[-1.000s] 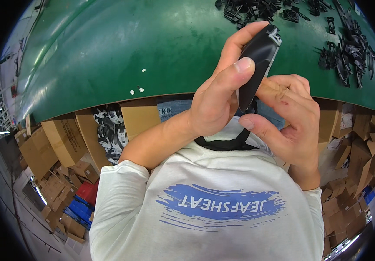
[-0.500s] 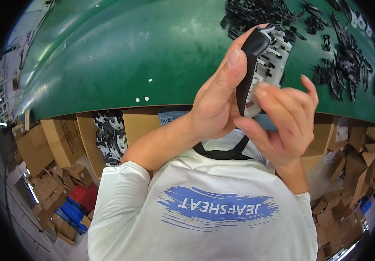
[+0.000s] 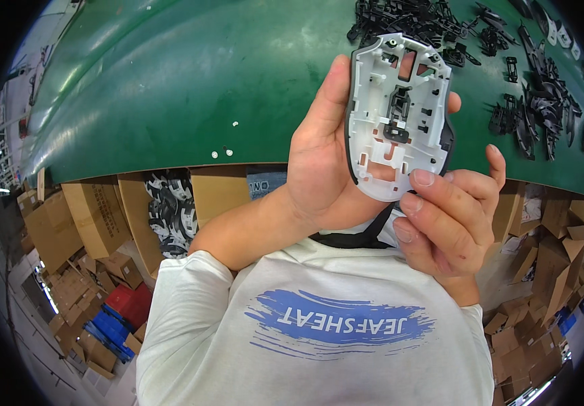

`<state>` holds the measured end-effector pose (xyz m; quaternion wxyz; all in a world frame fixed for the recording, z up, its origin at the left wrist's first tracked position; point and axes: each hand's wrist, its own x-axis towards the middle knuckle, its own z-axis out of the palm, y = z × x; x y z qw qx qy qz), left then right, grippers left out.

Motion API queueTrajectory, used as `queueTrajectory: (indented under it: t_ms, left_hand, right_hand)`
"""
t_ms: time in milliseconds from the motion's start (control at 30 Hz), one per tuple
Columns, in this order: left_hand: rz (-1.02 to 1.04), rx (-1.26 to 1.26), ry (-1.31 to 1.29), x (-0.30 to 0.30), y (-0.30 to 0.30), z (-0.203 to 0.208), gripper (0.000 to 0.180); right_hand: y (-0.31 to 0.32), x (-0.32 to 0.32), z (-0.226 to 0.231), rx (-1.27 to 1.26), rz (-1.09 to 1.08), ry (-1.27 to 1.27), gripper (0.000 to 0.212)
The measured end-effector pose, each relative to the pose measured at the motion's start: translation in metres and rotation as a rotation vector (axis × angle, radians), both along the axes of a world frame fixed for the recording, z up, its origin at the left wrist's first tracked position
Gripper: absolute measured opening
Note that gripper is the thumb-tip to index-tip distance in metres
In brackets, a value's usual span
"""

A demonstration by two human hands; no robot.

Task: The person assembles computer mouse bodies by fitting small plastic pieces into each mouse shell by hand and placing the assembled mouse bodies onto the conveyor table.

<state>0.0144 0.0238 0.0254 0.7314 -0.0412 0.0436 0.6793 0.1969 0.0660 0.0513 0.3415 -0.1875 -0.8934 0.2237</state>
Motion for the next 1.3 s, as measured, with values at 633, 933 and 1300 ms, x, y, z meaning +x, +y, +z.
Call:
queueTrajectory:
  t_ms: [633, 933, 1300]
  left_hand:
    - [0.055, -0.009, 0.153, 0.002, -0.010, -0.004, 0.066]
    - [0.097, 0.019, 0.642, -0.001, -0.019, -0.003, 0.072]
    - [0.145, -0.016, 0.790, -0.001, -0.025, -0.027, 0.063]
  right_hand:
    - [-0.005, -0.013, -0.007, -0.068, -0.126, -0.059, 0.047]
    - [0.005, -0.022, 0.014, 0.018, -0.089, -0.226, 0.045]
    - [0.005, -0.033, -0.009, -0.103, -0.021, -0.121, 0.038]
